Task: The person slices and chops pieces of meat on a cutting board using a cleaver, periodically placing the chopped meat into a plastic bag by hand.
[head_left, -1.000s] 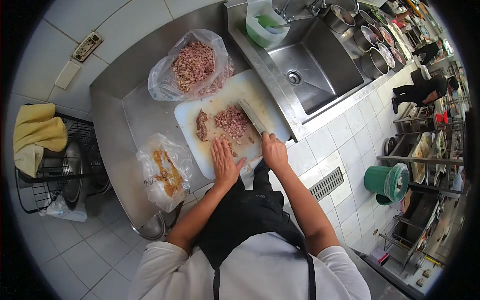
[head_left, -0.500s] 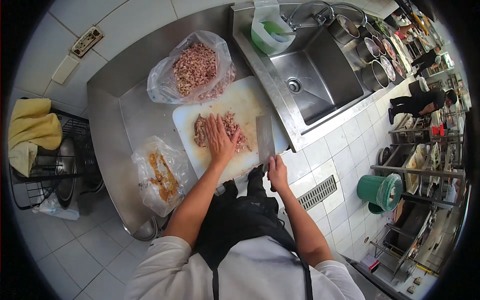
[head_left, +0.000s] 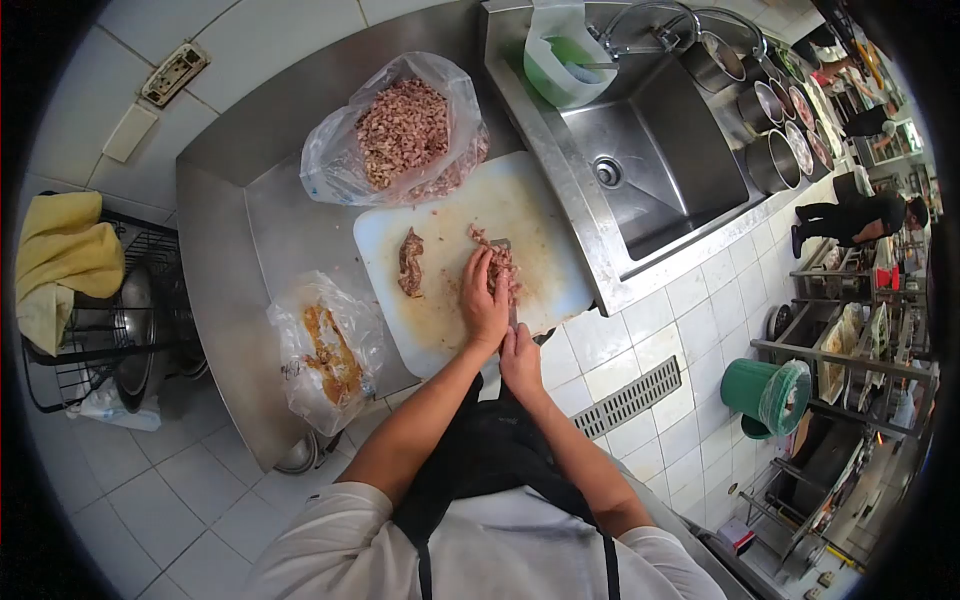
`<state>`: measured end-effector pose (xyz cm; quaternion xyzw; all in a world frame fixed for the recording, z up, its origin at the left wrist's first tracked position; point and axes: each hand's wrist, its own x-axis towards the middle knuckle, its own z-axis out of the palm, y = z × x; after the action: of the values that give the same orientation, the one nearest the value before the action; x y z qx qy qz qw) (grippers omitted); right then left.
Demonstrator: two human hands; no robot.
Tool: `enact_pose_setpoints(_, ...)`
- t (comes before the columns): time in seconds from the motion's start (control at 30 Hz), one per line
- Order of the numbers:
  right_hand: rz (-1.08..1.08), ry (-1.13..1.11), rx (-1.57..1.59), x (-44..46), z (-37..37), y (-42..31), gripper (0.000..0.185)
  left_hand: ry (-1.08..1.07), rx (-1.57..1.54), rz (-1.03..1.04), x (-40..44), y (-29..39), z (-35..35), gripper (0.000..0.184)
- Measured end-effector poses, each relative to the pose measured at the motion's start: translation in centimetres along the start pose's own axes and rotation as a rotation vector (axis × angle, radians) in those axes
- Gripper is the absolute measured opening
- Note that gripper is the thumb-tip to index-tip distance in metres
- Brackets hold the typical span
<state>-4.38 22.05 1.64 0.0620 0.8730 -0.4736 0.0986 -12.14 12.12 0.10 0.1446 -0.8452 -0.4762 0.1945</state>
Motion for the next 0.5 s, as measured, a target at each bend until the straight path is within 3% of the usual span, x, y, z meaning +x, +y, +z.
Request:
enact_pose_setpoints(0.17, -0.031, -0.011, 0.027, 0.4, -0.3, -0.3, 0.030, 0.022, -0.078, -0.030, 0.5, 0.9, -0.7, 0.041)
enact_pose_setpoints(0.3, -0.005, -0.065, 0.056, 1.3, -1.4, -3.4, 0.030, 0.078, -0.157, -0.008, 2.6, 2.5, -1.8, 0.041)
enact_pose_setpoints(0.5, -0.137, -0.146, 0.059, 6.3, -1.3, -10.6, 0.029, 0.233, -0.073, 0.054, 10.0, 4.7, -5.4, 0.045)
